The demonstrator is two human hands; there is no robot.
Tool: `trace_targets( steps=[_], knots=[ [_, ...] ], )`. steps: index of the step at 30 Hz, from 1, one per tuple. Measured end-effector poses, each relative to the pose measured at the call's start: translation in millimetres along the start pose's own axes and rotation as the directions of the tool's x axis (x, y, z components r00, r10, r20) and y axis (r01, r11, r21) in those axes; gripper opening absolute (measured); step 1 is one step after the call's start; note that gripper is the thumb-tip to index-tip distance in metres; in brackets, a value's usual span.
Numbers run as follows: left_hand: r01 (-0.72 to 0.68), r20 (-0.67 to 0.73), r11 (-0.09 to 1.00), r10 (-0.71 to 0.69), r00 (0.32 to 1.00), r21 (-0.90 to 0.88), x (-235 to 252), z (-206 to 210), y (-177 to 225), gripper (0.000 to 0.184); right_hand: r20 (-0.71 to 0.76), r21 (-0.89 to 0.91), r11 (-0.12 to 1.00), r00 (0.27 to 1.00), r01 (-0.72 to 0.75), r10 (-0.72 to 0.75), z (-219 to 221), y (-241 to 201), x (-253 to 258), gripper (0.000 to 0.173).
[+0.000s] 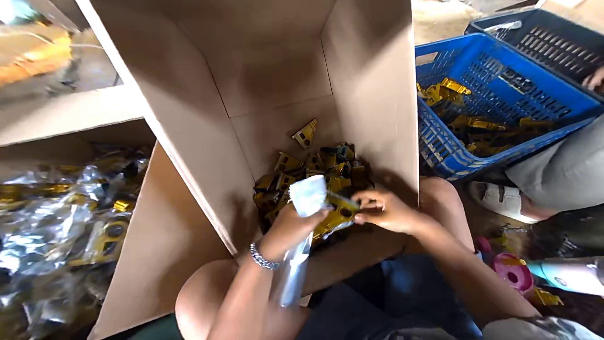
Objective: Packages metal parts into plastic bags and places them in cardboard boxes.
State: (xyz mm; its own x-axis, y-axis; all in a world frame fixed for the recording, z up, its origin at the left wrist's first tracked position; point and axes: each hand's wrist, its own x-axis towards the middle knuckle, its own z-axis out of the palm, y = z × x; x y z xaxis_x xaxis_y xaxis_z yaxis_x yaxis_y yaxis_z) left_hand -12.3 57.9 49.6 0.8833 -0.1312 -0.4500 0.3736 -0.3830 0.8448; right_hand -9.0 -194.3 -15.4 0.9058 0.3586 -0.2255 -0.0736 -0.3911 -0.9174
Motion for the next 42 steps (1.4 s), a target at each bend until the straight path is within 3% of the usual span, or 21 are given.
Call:
trace_targets(
  steps=[1, 4, 6, 8, 10, 12, 14, 15, 18, 20, 22, 24, 26, 29, 31, 33, 35, 36, 38, 40, 42],
  knots=[
    [0.055, -0.004, 0.998, -0.055, 0.998, 0.008, 3.7, -7.0, -0.1, 0.04, 0.028, -0.061, 0.998, 0.999, -0.022, 0.024, 4.4, 18.0, 2.0, 0.031],
    [0.119, 0.055, 0.99, -0.123, 0.991, 0.079, 5.1, -20.6, -0.4, 0.033, 0.056, -0.264, 0.962, 0.995, -0.068, 0.086, 7.5, 32.0, 5.8, 0.038],
    [0.066, 0.094, 0.99, -0.078, 0.992, 0.126, 3.3, -19.6, 8.5, 0.029, -0.075, -0.138, 0.989, 0.996, -0.06, 0.05, 3.7, 0.0, 8.2, 0.035],
    [-0.05, 0.102, 0.993, 0.039, 0.994, 0.107, 7.1, -9.0, 13.3, 0.027, -0.152, 0.046, 0.998, 0.988, 0.048, -0.04, 3.7, -34.3, 10.8, 0.032],
    [-0.255, 0.022, 0.966, 0.254, 0.967, 0.048, 14.6, 7.9, 3.0, 0.041, -0.07, 0.134, 0.981, 0.989, 0.141, -0.133, 11.4, -52.9, 9.9, 0.036],
    [-0.492, -0.079, 0.87, 0.489, 0.869, -0.018, 22.2, 24.4, -14.8, 0.048, -0.037, 0.173, 0.968, 0.983, 0.184, -0.181, 22.6, -53.3, 9.5, 0.028],
    [-0.572, -0.097, 0.82, 0.568, 0.817, -0.017, 23.9, 31.6, -29.6, 0.047, -0.09, 0.176, 0.963, 0.977, 0.205, -0.191, 32.7, -42.0, 9.5, 0.018],
    [-0.541, -0.048, 0.84, 0.54, 0.84, -0.029, 19.4, 29.1, -33.2, 0.051, -0.078, 0.187, 0.962, 0.979, 0.201, -0.189, 36.4, -34.3, 9.1, 0.016],
    [-0.215, 0.14, 0.965, 0.237, 0.961, -0.151, 2.5, 1.9, -25.6, 0.065, 0.163, 0.378, 0.923, 0.977, 0.068, -0.139, 32.4, -19.2, 5.1, 0.013],
    [-0.219, 0.205, 0.973, 0.23, 0.951, -0.079, 2.1, -13.0, -24.0, 0.059, 0.278, 0.447, 0.895, 0.952, -0.006, -0.132, 28.9, -22.0, 6.8, 0.015],
    [-0.257, 0.217, 0.965, 0.242, 0.946, 0.044, 5.4, -12.9, -23.9, 0.041, 0.264, 0.437, 0.899, 0.953, 0.021, -0.15, 32.6, -30.1, 12.0, 0.014],
    [-0.324, 0.087, 0.928, 0.313, 0.946, 0.186, 12.2, -15.3, -21.8, 0.028, 0.223, 0.479, 0.878, 0.965, 0.018, -0.141, 32.8, -34.4, 21.9, 0.013],
    [-0.412, 0.045, 0.873, 0.415, 0.909, 0.262, 23.5, -25.9, -24.8, 0.038, 0.23, 0.573, 0.818, 0.967, -0.044, -0.109, 31.6, -37.2, 29.5, 0.019],
    [-0.483, 0.141, 0.866, 0.466, 0.873, 0.127, 23.8, -19.7, -28.7, 0.057, 0.198, 0.492, 0.871, 0.972, 0.012, -0.126, 38.3, -38.6, 31.1, 0.014],
    [-0.478, 0.094, 0.873, 0.471, 0.877, 0.095, 19.4, -13.5, -28.0, 0.041, 0.179, 0.44, 0.896, 0.973, 0.056, -0.149, 40.4, -29.8, 30.7, 0.008],
    [-0.469, -0.1, 0.837, 0.511, 0.853, 0.282, 22.0, -21.8, -27.0, 0.03, 0.161, 0.416, 0.908, 0.979, 0.044, -0.121, 35.6, -27.1, 28.1, 0.004],
    [-0.458, -0.349, 0.803, 0.584, 0.733, 0.382, 34.0, -40.3, -28.2, 0.03, 0.028, 0.416, 0.909, 0.998, 0.034, -0.05, 32.1, -34.3, 29.7, 0.015],
    [-0.459, -0.385, 0.832, 0.553, 0.739, 0.312, 34.2, -48.4, -25.3, 0.036, -0.052, 0.427, 0.904, 0.999, 0.03, -0.009, 31.7, -41.4, 34.2, 0.024],
    [-0.44, -0.255, 0.896, 0.414, 0.874, -0.055, 24.4, -45.0, -12.8, 0.051, -0.13, 0.268, 0.958, 0.989, 0.101, -0.068, 34.2, -61.0, 48.4, 0.033],
    [-0.37, -0.006, 0.867, 0.391, 0.92, -0.334, 20.7, -31.9, -6.3, 0.051, 0.015, -0.027, 0.962, 0.963, 0.271, -0.271, 38.1, -88.8, 60.9, 0.023],
    [-0.418, -0.021, 0.81, 0.45, 0.893, -0.411, 18.8, -31.9, -6.4, 0.033, 0.234, -0.162, 0.899, 0.901, 0.407, -0.366, 31.2, -106.8, 74.5, 0.031]
  ],
)
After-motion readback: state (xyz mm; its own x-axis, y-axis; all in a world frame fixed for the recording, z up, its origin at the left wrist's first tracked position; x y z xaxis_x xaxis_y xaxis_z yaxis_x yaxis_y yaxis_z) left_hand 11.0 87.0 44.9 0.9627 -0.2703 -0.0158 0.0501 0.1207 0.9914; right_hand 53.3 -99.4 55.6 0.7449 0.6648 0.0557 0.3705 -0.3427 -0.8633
